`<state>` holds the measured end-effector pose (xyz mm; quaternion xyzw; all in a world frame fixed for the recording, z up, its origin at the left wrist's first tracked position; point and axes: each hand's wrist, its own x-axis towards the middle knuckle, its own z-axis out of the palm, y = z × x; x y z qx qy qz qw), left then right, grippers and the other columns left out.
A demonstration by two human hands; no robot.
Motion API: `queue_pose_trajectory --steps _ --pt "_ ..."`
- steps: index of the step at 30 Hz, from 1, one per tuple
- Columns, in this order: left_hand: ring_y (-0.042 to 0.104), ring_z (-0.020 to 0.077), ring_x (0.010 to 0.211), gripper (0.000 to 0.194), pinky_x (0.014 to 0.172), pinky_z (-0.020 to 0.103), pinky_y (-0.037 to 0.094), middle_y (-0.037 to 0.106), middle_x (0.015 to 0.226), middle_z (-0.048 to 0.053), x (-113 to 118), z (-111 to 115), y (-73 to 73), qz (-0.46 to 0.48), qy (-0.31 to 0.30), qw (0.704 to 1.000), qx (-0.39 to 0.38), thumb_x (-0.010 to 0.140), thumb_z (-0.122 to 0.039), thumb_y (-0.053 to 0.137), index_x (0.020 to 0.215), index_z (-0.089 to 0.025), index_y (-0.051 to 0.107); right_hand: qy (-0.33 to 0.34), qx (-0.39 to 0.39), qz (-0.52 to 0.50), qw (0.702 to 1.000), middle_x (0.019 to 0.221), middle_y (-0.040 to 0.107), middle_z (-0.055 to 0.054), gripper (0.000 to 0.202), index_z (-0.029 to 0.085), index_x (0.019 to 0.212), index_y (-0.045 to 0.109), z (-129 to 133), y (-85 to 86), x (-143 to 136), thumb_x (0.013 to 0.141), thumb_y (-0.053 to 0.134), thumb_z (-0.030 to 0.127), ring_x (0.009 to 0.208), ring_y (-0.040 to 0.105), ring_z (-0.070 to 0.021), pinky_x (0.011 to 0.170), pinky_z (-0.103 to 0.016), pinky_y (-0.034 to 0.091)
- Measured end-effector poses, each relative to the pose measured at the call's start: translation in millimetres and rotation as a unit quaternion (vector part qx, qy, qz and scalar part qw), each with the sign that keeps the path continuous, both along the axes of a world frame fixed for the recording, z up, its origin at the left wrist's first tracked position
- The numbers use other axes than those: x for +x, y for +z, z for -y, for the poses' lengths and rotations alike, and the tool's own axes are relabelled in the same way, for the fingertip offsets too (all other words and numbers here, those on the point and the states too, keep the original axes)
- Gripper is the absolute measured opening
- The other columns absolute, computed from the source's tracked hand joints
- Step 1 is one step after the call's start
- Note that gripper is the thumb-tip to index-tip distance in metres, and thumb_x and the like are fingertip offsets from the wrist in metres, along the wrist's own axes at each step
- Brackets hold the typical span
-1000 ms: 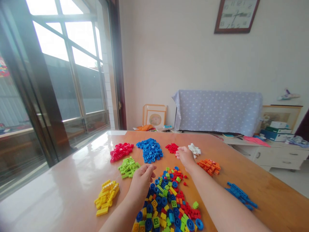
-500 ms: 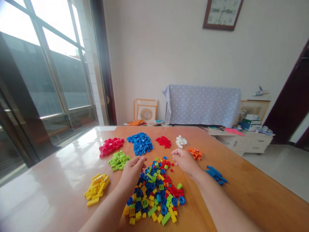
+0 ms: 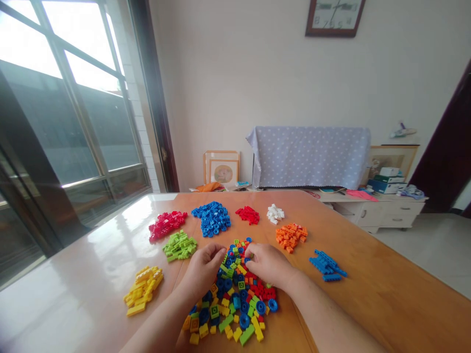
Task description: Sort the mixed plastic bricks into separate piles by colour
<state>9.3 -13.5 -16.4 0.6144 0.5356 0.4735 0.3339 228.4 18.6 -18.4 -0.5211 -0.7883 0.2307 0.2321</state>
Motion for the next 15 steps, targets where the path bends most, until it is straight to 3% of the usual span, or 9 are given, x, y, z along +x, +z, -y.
queue_pose_trajectory --steps 7,15 --pt "0.049 0.0151 0.064 0.034 0.056 0.023 0.032 0.058 0.065 0.000 -1.7 -1.8 -3.4 -0.039 0.007 0.999 0.008 0.085 -0.049 0.053 0.079 -0.018 0.068 0.007 -0.017 -0.003 1.000 0.065 0.058 0.005 0.016 0.022 0.090 0.067 -9.4 -5.3 20.2 0.074 0.065 0.023 0.058 0.050 -0.0107 0.051 -0.020 0.029" --pt "0.053 0.0156 0.065 0.034 0.058 0.024 0.034 0.064 0.070 0.002 -3.3 -3.8 -6.5 -0.047 0.012 0.999 0.016 0.086 -0.047 0.052 0.083 -0.018 0.069 -0.009 -0.032 -0.004 0.999 0.065 0.059 0.003 0.015 0.020 0.088 0.067 -11.3 -3.8 23.6 0.073 0.063 0.022 0.060 0.051 -0.0114 0.053 -0.020 0.032"
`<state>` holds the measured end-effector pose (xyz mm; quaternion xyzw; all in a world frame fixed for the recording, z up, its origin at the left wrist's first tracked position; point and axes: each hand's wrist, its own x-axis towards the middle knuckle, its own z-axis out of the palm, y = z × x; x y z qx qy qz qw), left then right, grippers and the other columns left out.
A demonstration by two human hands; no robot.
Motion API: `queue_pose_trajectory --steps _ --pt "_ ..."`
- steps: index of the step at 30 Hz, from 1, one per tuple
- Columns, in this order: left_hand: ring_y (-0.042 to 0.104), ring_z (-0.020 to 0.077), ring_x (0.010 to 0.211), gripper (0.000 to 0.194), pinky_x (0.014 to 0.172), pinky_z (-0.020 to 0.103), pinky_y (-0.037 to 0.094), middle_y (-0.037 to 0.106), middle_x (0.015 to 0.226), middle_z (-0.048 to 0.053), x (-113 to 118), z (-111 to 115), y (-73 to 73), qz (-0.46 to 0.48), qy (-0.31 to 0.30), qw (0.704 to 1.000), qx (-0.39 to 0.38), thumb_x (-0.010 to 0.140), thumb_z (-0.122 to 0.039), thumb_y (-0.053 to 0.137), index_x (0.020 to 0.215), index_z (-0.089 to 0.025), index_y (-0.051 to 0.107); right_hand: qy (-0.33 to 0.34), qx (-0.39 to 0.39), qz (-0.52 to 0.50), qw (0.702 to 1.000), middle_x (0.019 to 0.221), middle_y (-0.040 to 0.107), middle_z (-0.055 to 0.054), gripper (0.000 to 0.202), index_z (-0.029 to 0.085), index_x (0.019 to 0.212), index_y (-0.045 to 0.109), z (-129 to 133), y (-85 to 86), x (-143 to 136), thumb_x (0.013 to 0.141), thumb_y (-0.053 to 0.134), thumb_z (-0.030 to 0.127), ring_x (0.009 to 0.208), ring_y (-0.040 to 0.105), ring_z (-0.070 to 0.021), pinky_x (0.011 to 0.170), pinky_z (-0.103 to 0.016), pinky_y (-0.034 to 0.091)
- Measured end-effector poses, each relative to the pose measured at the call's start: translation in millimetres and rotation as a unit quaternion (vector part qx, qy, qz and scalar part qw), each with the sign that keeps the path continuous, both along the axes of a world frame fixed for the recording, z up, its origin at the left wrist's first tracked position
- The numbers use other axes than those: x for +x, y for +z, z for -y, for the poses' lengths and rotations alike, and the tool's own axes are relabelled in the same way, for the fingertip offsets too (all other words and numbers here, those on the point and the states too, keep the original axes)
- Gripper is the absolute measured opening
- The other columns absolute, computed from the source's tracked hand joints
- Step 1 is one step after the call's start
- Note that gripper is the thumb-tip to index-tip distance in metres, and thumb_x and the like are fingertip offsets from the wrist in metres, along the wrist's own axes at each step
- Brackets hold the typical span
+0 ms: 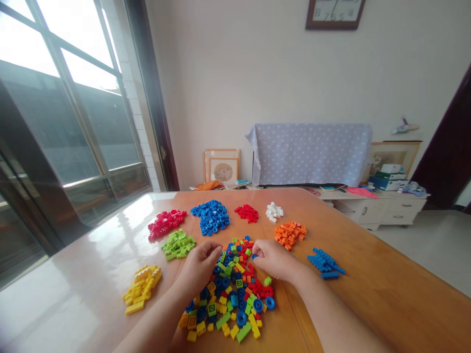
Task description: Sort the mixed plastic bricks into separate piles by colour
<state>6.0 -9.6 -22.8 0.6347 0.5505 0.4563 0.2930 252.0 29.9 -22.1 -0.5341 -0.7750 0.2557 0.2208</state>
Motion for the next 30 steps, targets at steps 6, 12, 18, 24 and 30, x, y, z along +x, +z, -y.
queue_pose_trajectory --steps 6,12,18,24,30 --pt "0.058 0.0172 0.070 0.031 0.060 0.024 0.039 0.068 0.076 0.004 0.9 0.6 0.5 0.015 -0.017 1.000 -0.010 0.086 -0.043 0.054 0.088 -0.016 0.070 0.002 -0.013 -0.115 0.993 0.072 0.062 0.002 0.015 0.019 0.089 0.065 8.0 5.9 -12.7 0.076 0.065 0.027 0.066 0.054 -0.0122 0.059 -0.022 0.041" --pt "0.062 0.0175 0.078 0.025 0.067 0.024 0.043 0.070 0.085 0.004 1.1 -2.0 -5.3 0.003 -0.037 0.999 0.009 0.085 -0.032 0.055 0.098 -0.017 0.070 0.049 -0.008 -0.179 0.983 0.081 0.065 0.001 0.016 0.019 0.093 0.064 22.8 13.2 -38.9 0.080 0.063 0.029 0.070 0.056 -0.0123 0.064 -0.022 0.045" --pt "0.064 0.0196 0.094 0.026 0.080 0.026 0.047 0.072 0.100 0.007 -6.8 -5.6 -6.0 -0.021 0.031 0.999 -0.005 0.080 -0.015 0.049 0.096 -0.016 0.069 0.007 0.019 -0.173 0.985 0.083 0.065 -0.001 0.019 0.019 0.096 0.065 17.6 5.9 -48.0 0.081 0.061 0.030 0.074 0.059 -0.0142 0.070 -0.025 0.048" --pt "0.064 0.0208 0.097 0.033 0.081 0.027 0.047 0.071 0.103 0.010 -12.0 -7.5 -0.8 0.020 0.077 0.994 -0.075 0.074 -0.006 0.046 0.098 -0.014 0.068 0.015 0.013 -0.092 0.996 0.080 0.067 -0.001 0.018 0.018 0.091 0.067 -11.3 6.5 -56.4 0.076 0.063 0.027 0.072 0.060 -0.0144 0.064 -0.023 0.046" --pt "0.063 0.0222 0.097 0.030 0.080 0.028 0.047 0.070 0.102 0.011 -15.6 -15.0 -10.7 0.027 0.097 0.992 -0.078 0.076 -0.008 0.046 0.097 -0.013 0.066 -0.043 0.003 -0.008 0.999 0.076 0.069 -0.002 0.016 0.017 0.086 0.068 -61.8 8.3 -90.3 0.071 0.067 0.022 0.070 0.061 -0.0139 0.059 -0.021 0.041"
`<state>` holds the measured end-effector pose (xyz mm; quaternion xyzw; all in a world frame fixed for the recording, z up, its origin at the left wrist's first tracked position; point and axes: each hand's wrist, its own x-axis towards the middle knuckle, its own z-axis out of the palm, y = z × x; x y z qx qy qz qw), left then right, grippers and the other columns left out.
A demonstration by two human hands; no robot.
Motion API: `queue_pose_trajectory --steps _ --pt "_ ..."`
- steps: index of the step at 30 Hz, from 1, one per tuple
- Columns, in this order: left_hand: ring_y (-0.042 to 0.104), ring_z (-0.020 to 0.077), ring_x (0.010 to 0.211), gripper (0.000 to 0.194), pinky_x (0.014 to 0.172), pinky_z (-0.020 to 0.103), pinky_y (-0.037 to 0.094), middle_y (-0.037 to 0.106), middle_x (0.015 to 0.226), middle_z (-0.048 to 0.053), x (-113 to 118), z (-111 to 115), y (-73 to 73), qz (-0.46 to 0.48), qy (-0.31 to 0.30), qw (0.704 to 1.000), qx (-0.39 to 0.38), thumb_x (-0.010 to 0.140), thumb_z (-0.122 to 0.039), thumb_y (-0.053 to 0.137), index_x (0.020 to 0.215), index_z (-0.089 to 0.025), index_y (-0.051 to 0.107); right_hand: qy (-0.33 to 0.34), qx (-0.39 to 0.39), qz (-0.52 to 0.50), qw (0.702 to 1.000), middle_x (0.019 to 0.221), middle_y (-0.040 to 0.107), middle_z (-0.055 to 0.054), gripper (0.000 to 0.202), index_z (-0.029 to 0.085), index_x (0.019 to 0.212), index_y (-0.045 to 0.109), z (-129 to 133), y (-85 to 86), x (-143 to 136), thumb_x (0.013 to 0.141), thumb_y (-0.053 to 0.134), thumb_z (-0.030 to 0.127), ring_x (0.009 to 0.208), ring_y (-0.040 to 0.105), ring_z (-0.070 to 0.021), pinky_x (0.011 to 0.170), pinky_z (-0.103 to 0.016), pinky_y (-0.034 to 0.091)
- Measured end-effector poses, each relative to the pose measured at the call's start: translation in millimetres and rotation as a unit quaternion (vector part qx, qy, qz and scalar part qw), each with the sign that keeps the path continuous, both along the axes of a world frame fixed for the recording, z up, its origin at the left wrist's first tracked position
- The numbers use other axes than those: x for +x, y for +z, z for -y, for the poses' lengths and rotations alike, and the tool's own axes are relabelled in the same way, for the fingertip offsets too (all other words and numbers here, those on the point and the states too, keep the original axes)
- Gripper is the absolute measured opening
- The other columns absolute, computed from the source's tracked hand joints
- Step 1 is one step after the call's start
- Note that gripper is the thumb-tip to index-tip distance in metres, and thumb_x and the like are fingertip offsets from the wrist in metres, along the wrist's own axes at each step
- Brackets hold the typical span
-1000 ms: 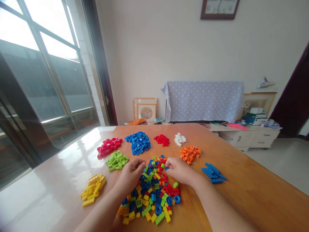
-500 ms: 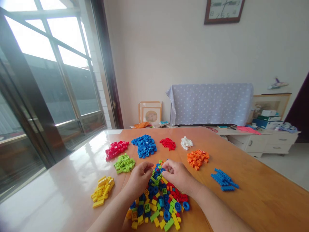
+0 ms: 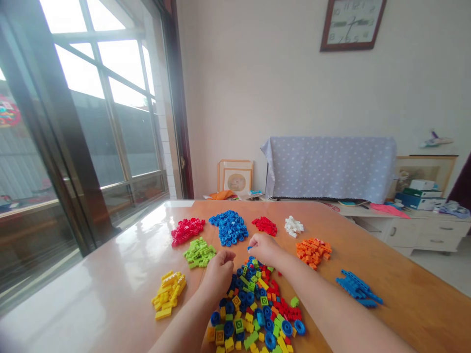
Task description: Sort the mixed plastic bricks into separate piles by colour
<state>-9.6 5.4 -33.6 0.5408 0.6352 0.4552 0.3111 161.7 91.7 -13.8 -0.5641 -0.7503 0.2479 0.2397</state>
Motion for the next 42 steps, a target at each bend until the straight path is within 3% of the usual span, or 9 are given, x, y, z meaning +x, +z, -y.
queue_pose_trajectory --steps 6,12,16,20,23,27,33,37,42 --pt "0.064 0.0207 0.093 0.029 0.077 0.026 0.046 0.071 0.098 0.009 -0.8 -3.5 -5.6 0.008 0.012 1.000 -0.001 0.075 -0.008 0.047 0.096 -0.014 0.066 -0.054 0.017 0.017 0.998 0.086 0.071 -0.004 0.021 0.018 0.089 0.068 -32.3 -11.5 -32.8 0.068 0.067 0.015 0.079 0.062 -0.0163 0.063 -0.021 0.042" --pt "0.064 0.0219 0.094 0.030 0.078 0.028 0.046 0.071 0.098 0.010 0.2 -0.8 -0.7 0.019 0.021 1.000 -0.006 0.074 -0.009 0.046 0.096 -0.014 0.066 -0.104 0.027 0.031 0.994 0.095 0.070 -0.007 0.021 0.022 0.095 0.067 -44.7 -16.5 -28.5 0.074 0.061 0.025 0.090 0.062 -0.0230 0.073 -0.029 0.043" --pt "0.063 0.0220 0.093 0.030 0.077 0.028 0.045 0.070 0.098 0.010 0.5 -0.4 0.5 0.016 0.018 1.000 -0.010 0.074 -0.008 0.046 0.095 -0.014 0.066 -0.089 0.009 0.018 0.996 0.094 0.072 -0.006 0.025 0.023 0.092 0.069 -50.9 -20.0 -30.2 0.067 0.068 0.025 0.091 0.064 -0.0244 0.077 -0.030 0.045" --pt "0.063 0.0211 0.093 0.029 0.076 0.027 0.045 0.070 0.099 0.009 -0.2 0.5 0.2 0.013 0.013 1.000 -0.004 0.075 -0.009 0.046 0.095 -0.015 0.066 -0.069 0.013 -0.042 0.997 0.114 0.070 -0.006 0.041 0.023 0.113 0.066 -49.1 -17.9 -33.7 0.072 0.064 0.027 0.104 0.063 -0.0217 0.085 -0.028 0.046" --pt "0.063 0.0205 0.091 0.029 0.074 0.026 0.045 0.070 0.098 0.008 -0.5 0.5 -0.6 0.009 0.006 1.000 -0.007 0.076 -0.009 0.046 0.097 -0.015 0.065 -0.067 0.016 -0.087 0.994 0.116 0.070 -0.007 0.041 0.021 0.115 0.064 -39.0 -9.7 -22.2 0.076 0.061 0.029 0.105 0.063 -0.0204 0.087 -0.028 0.047" --pt "0.064 0.0204 0.093 0.029 0.076 0.026 0.046 0.070 0.101 0.009 0.7 -1.1 -4.0 0.000 -0.008 1.000 -0.005 0.077 -0.010 0.048 0.099 -0.015 0.066 -0.075 0.006 -0.120 0.990 0.111 0.071 -0.006 0.035 0.020 0.111 0.064 -17.5 -0.2 16.4 0.078 0.058 0.028 0.103 0.064 -0.0199 0.083 -0.027 0.049" --pt "0.064 0.0208 0.092 0.027 0.074 0.026 0.047 0.071 0.102 0.010 5.5 -0.7 -8.8 -0.035 -0.038 0.999 0.011 0.079 -0.015 0.051 0.102 -0.015 0.066 -0.083 -0.014 -0.058 0.995 0.090 0.072 -0.005 0.029 0.018 0.103 0.067 24.4 -4.3 80.0 0.077 0.056 0.025 0.081 0.064 -0.0190 0.071 -0.027 0.047" --pt "0.064 0.0193 0.088 0.026 0.073 0.025 0.046 0.072 0.096 0.008 7.4 1.1 -8.1 -0.060 -0.057 0.996 0.022 0.079 -0.017 0.053 0.102 -0.016 0.066 -0.014 -0.052 -0.016 0.998 0.073 0.066 -0.001 0.020 0.017 0.091 0.068 52.8 -2.0 95.5 0.075 0.058 0.024 0.069 0.057 -0.0153 0.059 -0.023 0.039" --pt "0.064 0.0186 0.089 0.024 0.075 0.025 0.046 0.072 0.098 0.006 8.6 4.3 -5.1 -0.083 -0.073 0.993 0.047 0.081 -0.020 0.053 0.100 -0.017 0.067 0.132 -0.114 0.006 0.985 0.074 0.062 0.002 0.021 0.020 0.092 0.066 78.0 17.8 101.6 0.073 0.068 0.027 0.065 0.052 -0.0124 0.057 -0.022 0.037"
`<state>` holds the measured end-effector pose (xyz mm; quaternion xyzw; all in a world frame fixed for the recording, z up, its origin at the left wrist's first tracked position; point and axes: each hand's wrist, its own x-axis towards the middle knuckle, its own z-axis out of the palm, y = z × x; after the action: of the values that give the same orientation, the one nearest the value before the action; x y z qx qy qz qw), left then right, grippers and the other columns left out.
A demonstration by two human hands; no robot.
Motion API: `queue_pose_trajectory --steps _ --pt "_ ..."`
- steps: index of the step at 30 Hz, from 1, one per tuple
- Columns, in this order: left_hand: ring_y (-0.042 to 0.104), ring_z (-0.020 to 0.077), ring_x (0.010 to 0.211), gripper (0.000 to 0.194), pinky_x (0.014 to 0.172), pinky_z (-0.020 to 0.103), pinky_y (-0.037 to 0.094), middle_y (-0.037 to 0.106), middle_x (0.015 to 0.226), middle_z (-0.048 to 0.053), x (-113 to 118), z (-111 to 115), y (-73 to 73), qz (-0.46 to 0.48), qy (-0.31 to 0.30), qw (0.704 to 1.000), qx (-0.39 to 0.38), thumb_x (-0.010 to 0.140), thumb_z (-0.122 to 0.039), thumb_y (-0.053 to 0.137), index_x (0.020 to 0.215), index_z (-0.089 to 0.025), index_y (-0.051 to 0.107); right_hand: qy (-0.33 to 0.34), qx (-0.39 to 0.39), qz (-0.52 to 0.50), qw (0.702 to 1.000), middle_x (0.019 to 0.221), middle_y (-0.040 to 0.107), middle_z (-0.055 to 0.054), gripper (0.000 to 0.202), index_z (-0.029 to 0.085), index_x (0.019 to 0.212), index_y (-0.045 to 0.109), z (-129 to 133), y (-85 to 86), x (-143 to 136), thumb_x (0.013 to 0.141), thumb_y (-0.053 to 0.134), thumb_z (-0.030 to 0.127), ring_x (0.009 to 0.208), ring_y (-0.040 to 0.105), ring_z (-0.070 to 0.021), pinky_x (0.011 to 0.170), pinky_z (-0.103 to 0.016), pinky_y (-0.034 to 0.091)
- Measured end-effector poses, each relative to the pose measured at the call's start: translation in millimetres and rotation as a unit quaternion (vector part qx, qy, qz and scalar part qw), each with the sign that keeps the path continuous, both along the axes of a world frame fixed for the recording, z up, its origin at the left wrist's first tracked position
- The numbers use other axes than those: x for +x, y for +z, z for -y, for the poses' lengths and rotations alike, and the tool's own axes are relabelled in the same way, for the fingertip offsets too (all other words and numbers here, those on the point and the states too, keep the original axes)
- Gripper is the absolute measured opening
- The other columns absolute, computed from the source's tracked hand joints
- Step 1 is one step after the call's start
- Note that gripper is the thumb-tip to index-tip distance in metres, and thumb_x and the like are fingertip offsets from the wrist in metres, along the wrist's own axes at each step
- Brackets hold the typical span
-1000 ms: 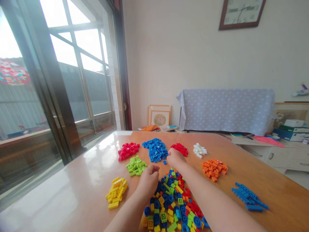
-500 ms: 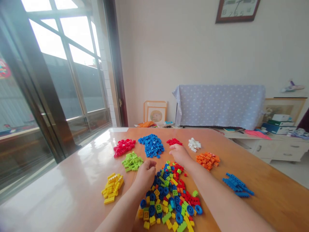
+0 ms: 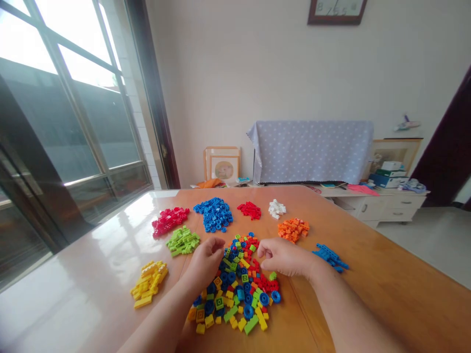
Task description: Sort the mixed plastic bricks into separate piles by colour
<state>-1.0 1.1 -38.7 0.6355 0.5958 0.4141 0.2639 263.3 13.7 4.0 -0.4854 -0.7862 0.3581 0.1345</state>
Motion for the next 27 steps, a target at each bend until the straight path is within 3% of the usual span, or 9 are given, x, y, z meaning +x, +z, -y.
queue_pose_trajectory --steps 4,7,15,21,27 --pt "0.064 0.0187 0.088 0.023 0.073 0.025 0.047 0.072 0.097 0.006 1.0 2.1 2.6 -0.014 -0.005 1.000 -0.009 0.082 -0.021 0.052 0.099 -0.017 0.068 0.043 0.000 0.083 0.996 0.079 0.062 0.002 0.037 0.022 0.093 0.064 11.0 12.1 3.3 0.063 0.080 0.037 0.066 0.053 -0.0129 0.053 -0.021 0.033" --pt "0.064 0.0184 0.088 0.023 0.073 0.024 0.046 0.072 0.098 0.006 2.3 3.4 4.9 -0.014 -0.006 1.000 -0.007 0.082 -0.023 0.053 0.099 -0.017 0.068 0.056 0.031 0.112 0.992 0.083 0.063 0.001 0.039 0.023 0.092 0.065 12.2 10.9 0.6 0.060 0.082 0.037 0.070 0.054 -0.0137 0.053 -0.021 0.033" --pt "0.063 0.0173 0.082 0.020 0.068 0.023 0.045 0.072 0.090 0.005 4.4 7.1 9.9 -0.015 -0.008 1.000 -0.010 0.083 -0.024 0.053 0.094 -0.017 0.068 0.007 0.084 0.052 0.995 0.079 0.068 0.000 0.010 0.020 0.086 0.066 -4.3 -8.1 -18.0 0.078 0.064 0.025 0.069 0.057 -0.0141 0.060 -0.022 0.037" --pt "0.062 0.0158 0.077 0.021 0.067 0.023 0.044 0.071 0.087 0.003 3.7 6.6 8.9 -0.004 -0.011 1.000 -0.010 0.085 -0.028 0.053 0.095 -0.019 0.069 0.001 0.103 0.029 0.994 0.078 0.068 -0.001 0.019 0.018 0.079 0.067 -11.5 -9.0 -15.9 0.086 0.052 0.026 0.071 0.057 -0.0149 0.064 -0.023 0.039" --pt "0.063 0.0172 0.083 0.021 0.069 0.023 0.044 0.071 0.090 0.004 4.8 7.4 8.4 -0.025 -0.018 1.000 0.001 0.086 -0.028 0.052 0.094 -0.018 0.068 -0.020 0.072 0.030 0.997 0.079 0.068 -0.001 0.020 0.019 0.086 0.070 -11.8 -9.6 -11.0 0.083 0.051 0.023 0.072 0.057 -0.0146 0.063 -0.022 0.039"
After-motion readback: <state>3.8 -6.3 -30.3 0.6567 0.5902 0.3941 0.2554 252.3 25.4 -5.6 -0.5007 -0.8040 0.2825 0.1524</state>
